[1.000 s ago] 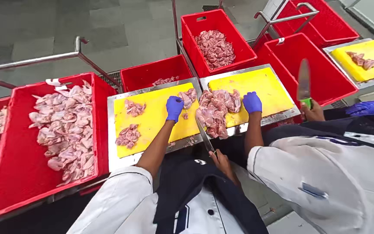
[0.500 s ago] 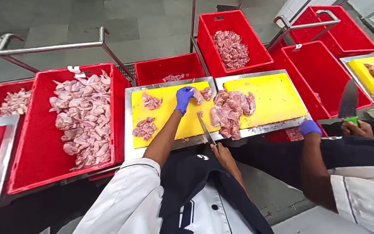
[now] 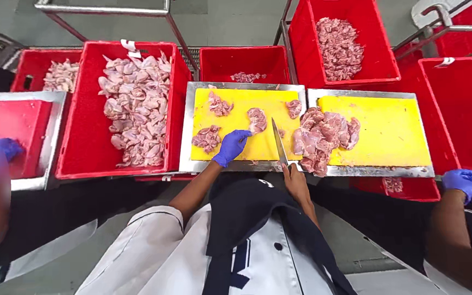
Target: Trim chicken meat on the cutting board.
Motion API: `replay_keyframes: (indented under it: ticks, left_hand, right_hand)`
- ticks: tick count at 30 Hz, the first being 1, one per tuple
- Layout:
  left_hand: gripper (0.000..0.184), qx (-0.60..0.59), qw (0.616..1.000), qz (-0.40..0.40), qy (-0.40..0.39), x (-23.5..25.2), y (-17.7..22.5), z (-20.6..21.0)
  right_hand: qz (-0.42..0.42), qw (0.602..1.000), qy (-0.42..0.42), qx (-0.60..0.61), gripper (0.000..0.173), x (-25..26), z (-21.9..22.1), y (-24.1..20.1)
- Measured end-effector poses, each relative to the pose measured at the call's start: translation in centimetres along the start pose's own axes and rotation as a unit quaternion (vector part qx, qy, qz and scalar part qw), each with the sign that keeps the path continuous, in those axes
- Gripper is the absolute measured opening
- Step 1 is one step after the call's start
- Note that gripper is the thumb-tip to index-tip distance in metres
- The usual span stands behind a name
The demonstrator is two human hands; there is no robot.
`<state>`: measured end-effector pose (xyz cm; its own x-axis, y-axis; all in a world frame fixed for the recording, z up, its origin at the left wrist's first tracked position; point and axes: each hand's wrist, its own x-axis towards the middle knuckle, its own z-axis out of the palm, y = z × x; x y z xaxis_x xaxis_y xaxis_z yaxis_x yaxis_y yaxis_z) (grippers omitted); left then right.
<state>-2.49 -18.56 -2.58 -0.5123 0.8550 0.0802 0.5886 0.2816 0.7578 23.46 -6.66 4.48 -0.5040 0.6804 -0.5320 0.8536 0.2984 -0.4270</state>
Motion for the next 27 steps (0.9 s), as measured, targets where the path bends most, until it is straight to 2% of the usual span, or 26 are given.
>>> replay_keyframes:
  ticks: [3,10,16,19,23,27]
  left_hand:
    - [0.024,0.003,0.999,-0.027,0.045,1.0,0.8,0.7]
    - [0.026,0.062,0.998,-0.022,0.004,3.8,2.0,2.2]
    - [0.032,0.076,0.996,-0.045,-0.026,4.1,2.4,2.4]
    - [0.028,0.079,0.997,-0.017,0.000,3.3,1.8,2.6]
    - [0.028,0.105,0.994,-0.039,-0.009,2.6,1.5,2.6]
    - [0.024,0.155,0.982,-0.109,0.005,2.3,1.9,1.8]
  right_hand:
    - [-0.044,0.996,-0.031,-0.075,0.058,0.7,-0.7,-1.5]
    - [-0.067,0.961,-0.036,-0.267,0.062,3.5,-3.7,-4.9]
    - [-0.086,0.969,-0.046,-0.226,0.061,9.2,-1.4,-11.4]
    - [-0.095,0.970,-0.047,-0.220,0.059,10.2,-0.8,-13.3]
    - [-0.046,0.976,-0.059,-0.204,0.060,6.3,-1.3,-8.8]
    - [0.048,0.973,-0.102,-0.203,0.063,0.6,-2.5,-2.8]
